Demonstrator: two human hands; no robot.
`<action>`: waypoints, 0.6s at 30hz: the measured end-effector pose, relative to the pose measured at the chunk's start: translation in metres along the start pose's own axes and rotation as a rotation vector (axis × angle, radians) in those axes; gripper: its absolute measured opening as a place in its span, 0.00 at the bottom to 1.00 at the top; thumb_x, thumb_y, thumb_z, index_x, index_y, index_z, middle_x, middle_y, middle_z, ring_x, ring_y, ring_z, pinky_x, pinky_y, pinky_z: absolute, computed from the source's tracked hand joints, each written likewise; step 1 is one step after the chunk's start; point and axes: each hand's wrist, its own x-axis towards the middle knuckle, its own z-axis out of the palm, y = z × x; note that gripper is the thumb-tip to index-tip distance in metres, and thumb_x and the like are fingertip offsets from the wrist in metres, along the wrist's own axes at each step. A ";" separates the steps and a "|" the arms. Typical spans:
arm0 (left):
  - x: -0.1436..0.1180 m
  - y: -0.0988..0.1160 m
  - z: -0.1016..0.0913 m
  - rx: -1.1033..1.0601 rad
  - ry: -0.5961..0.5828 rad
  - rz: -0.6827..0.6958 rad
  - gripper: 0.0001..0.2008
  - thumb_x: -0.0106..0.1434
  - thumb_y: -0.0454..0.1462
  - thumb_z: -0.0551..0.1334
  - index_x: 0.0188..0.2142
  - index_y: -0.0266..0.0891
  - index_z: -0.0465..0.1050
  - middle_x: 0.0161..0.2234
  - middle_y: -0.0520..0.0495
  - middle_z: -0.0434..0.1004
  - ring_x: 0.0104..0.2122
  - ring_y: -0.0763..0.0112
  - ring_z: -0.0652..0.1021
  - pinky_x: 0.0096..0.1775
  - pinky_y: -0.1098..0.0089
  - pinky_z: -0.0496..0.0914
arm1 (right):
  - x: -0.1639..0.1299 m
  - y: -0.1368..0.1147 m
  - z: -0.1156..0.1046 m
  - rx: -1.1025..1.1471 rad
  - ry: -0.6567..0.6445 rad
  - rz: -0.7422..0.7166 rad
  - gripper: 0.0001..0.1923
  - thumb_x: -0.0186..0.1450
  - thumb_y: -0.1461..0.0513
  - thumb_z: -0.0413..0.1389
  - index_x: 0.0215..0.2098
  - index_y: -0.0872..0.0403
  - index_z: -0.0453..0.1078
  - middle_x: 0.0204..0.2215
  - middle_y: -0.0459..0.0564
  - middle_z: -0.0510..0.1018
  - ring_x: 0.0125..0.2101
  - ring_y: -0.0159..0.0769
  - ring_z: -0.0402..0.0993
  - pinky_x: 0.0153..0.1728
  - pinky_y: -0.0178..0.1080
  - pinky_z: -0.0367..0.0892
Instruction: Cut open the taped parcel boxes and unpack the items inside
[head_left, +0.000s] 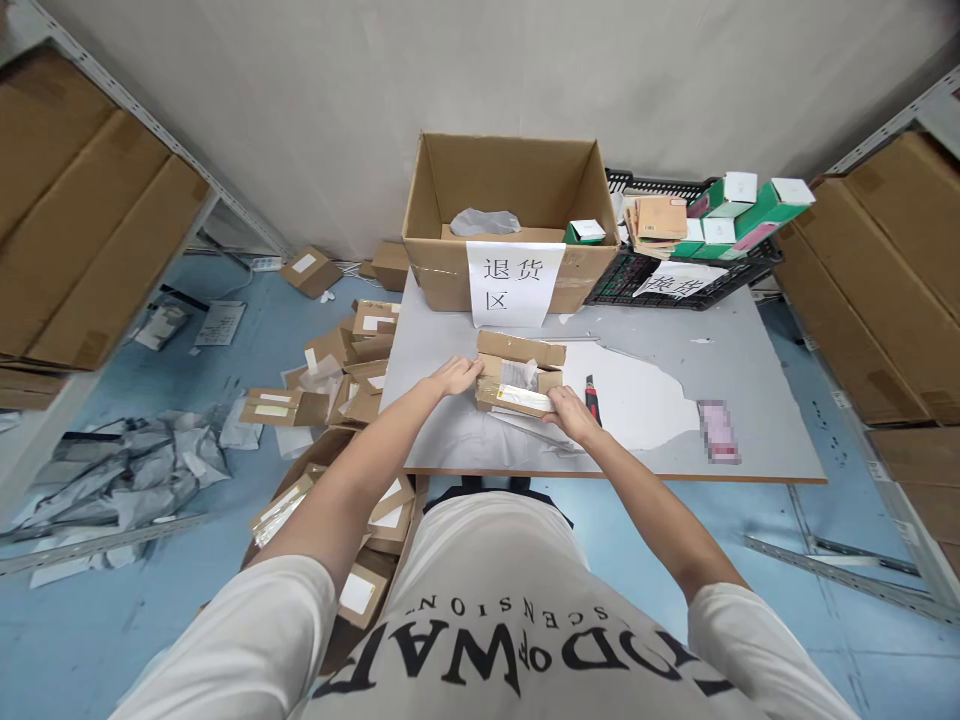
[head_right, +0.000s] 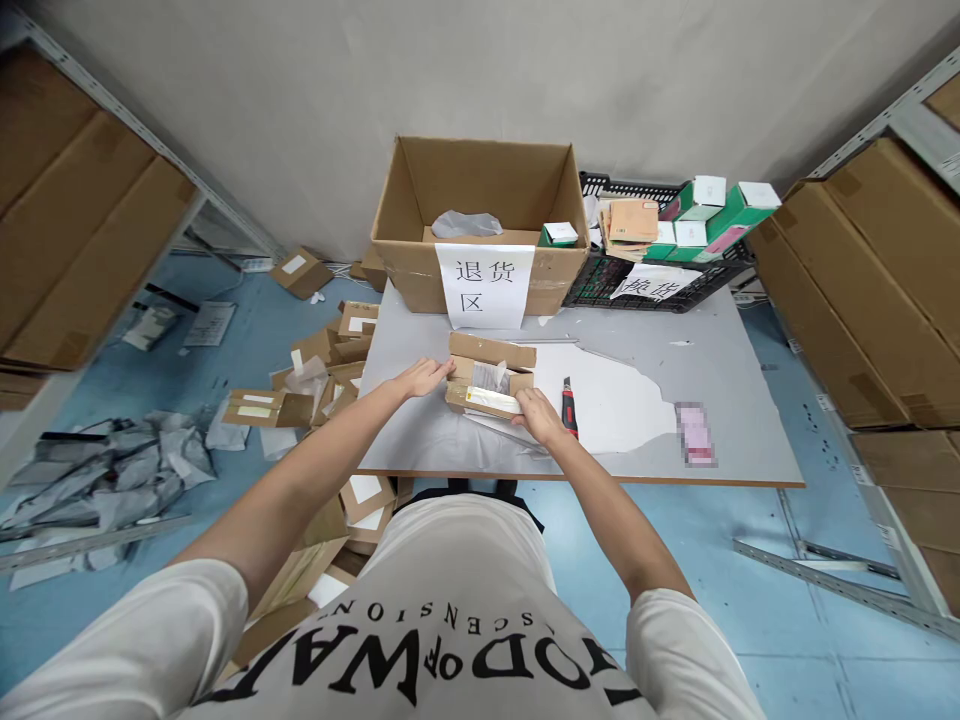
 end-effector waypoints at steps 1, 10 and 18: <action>0.000 0.000 0.000 0.004 -0.013 -0.001 0.27 0.67 0.51 0.41 0.32 0.41 0.75 0.30 0.46 0.79 0.37 0.62 0.77 0.42 0.69 0.66 | -0.001 -0.001 0.001 -0.007 0.005 -0.005 0.10 0.60 0.62 0.60 0.38 0.53 0.65 0.36 0.52 0.72 0.39 0.42 0.65 0.39 0.40 0.62; 0.005 0.000 0.007 0.041 -0.058 0.034 0.28 0.68 0.49 0.41 0.45 0.38 0.75 0.57 0.42 0.68 0.50 0.56 0.74 0.49 0.66 0.64 | -0.012 0.003 0.000 -0.295 0.026 -0.066 0.15 0.67 0.70 0.42 0.37 0.54 0.69 0.33 0.54 0.72 0.37 0.43 0.64 0.43 0.41 0.60; 0.002 -0.003 0.019 0.048 -0.023 0.073 0.24 0.63 0.48 0.53 0.56 0.42 0.66 0.62 0.45 0.59 0.53 0.58 0.72 0.51 0.67 0.65 | -0.052 -0.003 0.032 -0.291 0.005 -0.151 0.20 0.66 0.68 0.43 0.54 0.55 0.65 0.54 0.59 0.68 0.54 0.47 0.60 0.56 0.50 0.52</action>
